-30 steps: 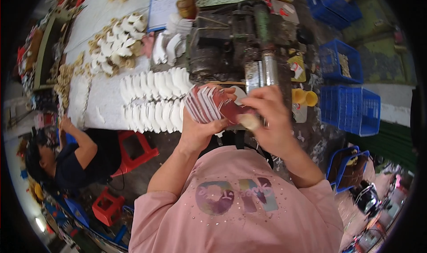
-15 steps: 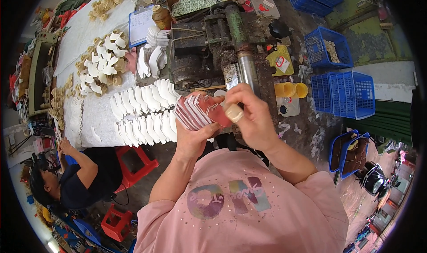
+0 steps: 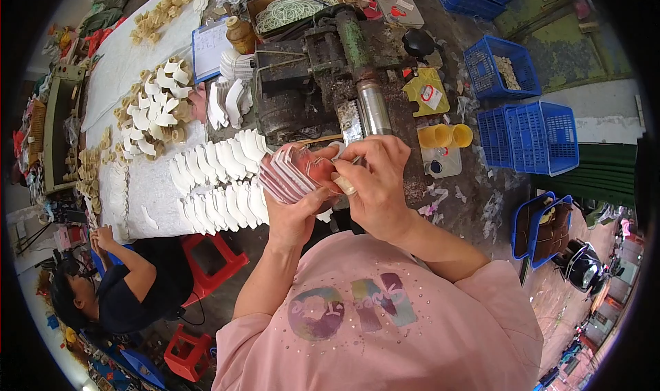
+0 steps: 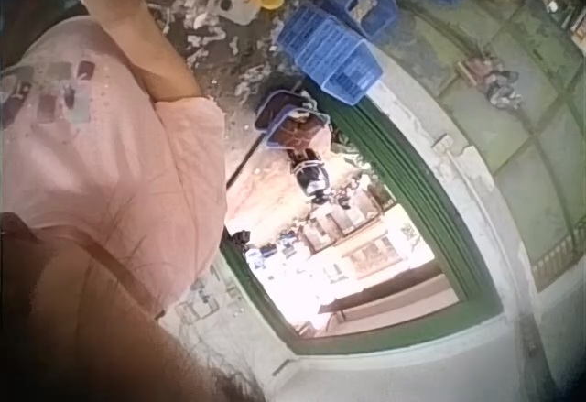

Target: Gluing white shoe components using a roller-based glue applicator machine on a production line.

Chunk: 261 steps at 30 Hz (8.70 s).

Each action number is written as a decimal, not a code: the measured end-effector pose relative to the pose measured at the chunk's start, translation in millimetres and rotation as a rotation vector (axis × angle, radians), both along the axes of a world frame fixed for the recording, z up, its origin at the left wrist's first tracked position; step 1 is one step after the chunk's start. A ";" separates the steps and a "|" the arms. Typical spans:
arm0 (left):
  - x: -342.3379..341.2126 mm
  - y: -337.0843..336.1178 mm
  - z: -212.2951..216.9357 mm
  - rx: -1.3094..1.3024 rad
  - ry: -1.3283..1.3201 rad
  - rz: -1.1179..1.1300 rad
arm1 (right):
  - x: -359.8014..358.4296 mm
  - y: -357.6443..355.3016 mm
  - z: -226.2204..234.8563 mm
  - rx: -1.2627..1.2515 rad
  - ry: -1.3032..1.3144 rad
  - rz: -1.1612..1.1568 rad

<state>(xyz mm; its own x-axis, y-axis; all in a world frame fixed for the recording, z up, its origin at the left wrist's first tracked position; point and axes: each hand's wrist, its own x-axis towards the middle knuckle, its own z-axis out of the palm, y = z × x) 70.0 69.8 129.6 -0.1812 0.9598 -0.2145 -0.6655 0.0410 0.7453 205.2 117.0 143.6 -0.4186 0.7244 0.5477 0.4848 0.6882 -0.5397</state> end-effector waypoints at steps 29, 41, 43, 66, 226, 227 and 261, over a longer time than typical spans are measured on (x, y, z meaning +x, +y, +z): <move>-4.2 9.9 -7.1 0.064 1.154 -0.517 | 76.5 66.4 -22.0 -0.447 -0.280 -0.128; -92.0 -73.2 -111.3 -0.122 2.113 -0.696 | 76.6 62.9 -34.7 -0.498 -0.051 -0.102; -83.4 -87.3 -127.4 -0.036 2.094 -0.883 | 76.3 63.1 -34.6 -0.497 -0.045 -0.105; -12.2 -10.4 3.0 0.002 0.087 0.035 | -9.6 -7.9 -15.1 -0.292 0.197 0.137; -139.4 -80.9 -93.2 -0.274 1.647 -0.172 | 84.5 51.0 -33.3 -0.640 0.045 -0.182; -145.3 -95.2 -103.7 -0.261 1.784 -0.328 | 83.3 52.2 -32.9 -0.638 0.048 -0.167; -4.0 -7.9 -3.8 -0.016 0.121 0.054 | -5.8 -6.2 -7.9 -0.186 0.195 0.017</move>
<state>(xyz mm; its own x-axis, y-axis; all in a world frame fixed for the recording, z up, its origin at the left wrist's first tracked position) 65.9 61.9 125.7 -0.2576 0.9447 -0.2031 -0.5726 0.0201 0.8196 199.5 110.8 135.7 -0.3311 0.8141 0.4772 0.3485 0.5754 -0.7399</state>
